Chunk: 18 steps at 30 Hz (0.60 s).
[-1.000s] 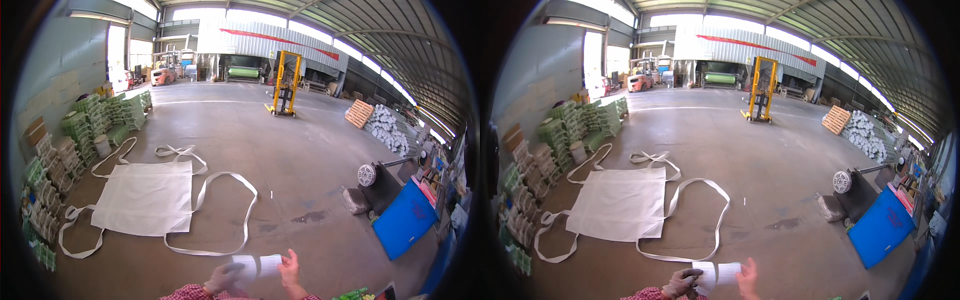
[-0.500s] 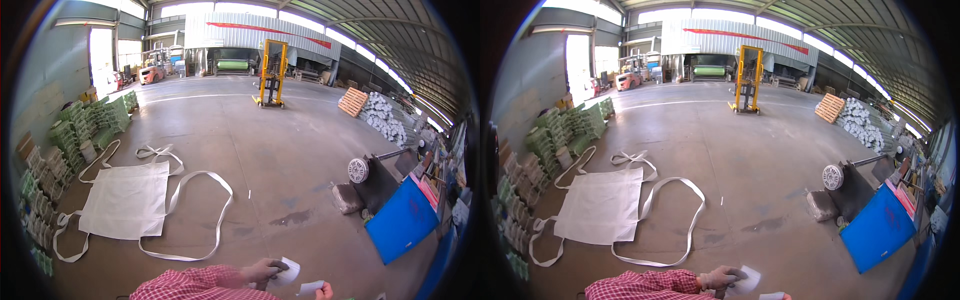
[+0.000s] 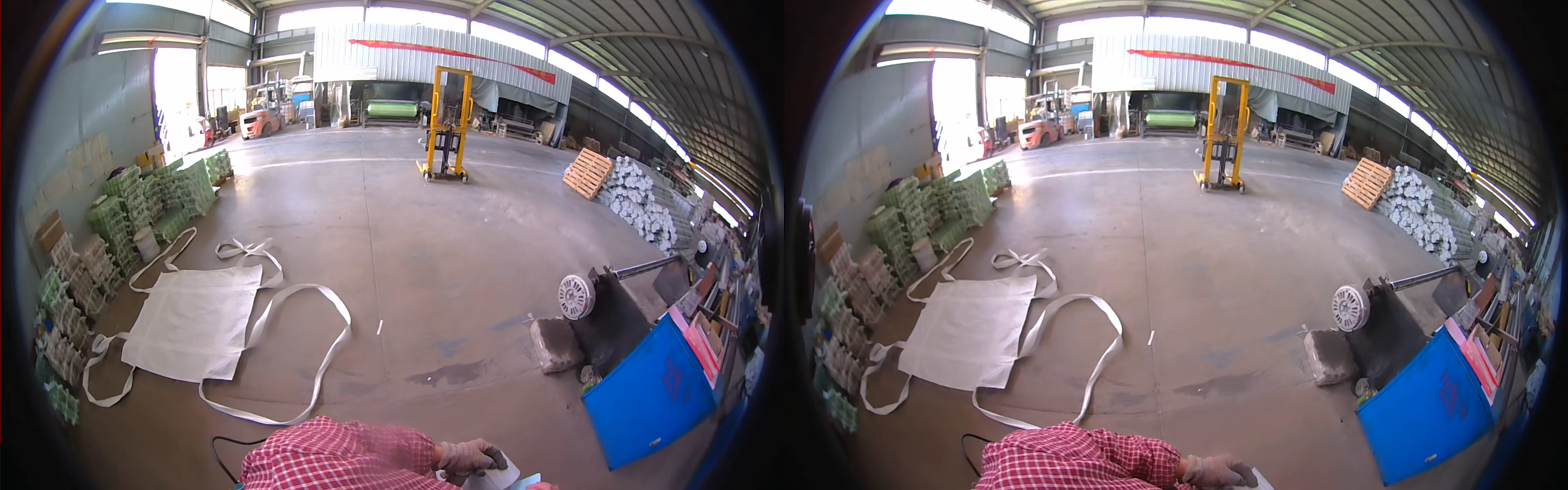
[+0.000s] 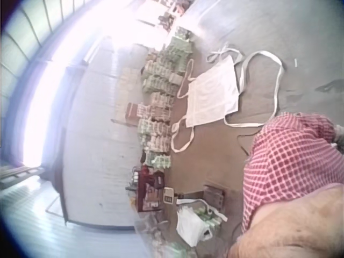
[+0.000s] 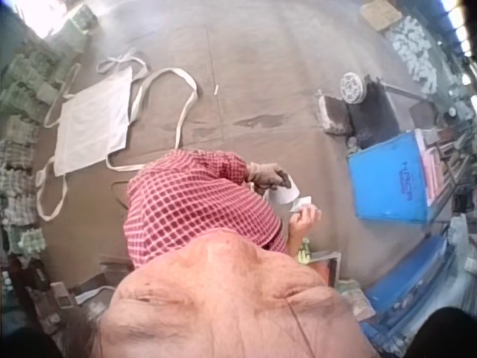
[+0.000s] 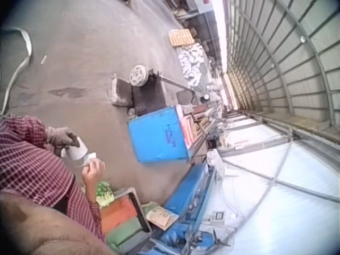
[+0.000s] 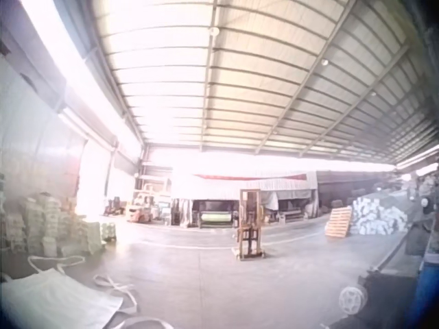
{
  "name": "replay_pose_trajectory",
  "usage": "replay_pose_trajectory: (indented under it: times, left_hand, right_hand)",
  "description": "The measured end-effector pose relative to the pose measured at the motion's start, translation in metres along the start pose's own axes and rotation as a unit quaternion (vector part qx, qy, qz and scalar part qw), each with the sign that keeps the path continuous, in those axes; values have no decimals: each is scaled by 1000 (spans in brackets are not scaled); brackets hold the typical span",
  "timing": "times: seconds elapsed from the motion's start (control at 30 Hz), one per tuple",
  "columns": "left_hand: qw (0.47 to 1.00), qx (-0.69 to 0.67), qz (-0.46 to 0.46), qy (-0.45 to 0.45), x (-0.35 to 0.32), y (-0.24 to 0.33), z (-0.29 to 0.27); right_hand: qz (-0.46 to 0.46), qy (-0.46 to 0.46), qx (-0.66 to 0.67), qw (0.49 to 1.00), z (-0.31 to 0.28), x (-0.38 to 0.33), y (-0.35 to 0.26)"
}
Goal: Checking inventory records by weighing plastic bags and verifying lists in a logbook.
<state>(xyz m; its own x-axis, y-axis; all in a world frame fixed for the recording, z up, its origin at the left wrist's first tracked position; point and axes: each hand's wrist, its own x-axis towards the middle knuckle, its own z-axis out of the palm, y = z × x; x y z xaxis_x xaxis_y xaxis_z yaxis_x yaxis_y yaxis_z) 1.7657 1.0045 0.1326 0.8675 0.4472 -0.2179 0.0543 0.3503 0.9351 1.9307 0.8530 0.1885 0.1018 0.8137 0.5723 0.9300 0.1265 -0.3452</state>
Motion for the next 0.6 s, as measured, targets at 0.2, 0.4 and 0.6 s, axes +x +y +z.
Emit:
replay_pose_trajectory:
  times: [0.2,0.4,0.6]
  left_hand:
    - [997,-5,-60,-44,122,41,17]
    - [993,43,-58,-95,264,86,21]
    - [981,46,-73,-176,394,85,55]
  right_hand:
    - [-36,-28,-34,998,9,54,112]
    - [-49,-49,-42,997,10,143,219]
    - [55,-43,-36,997,-3,160,325]
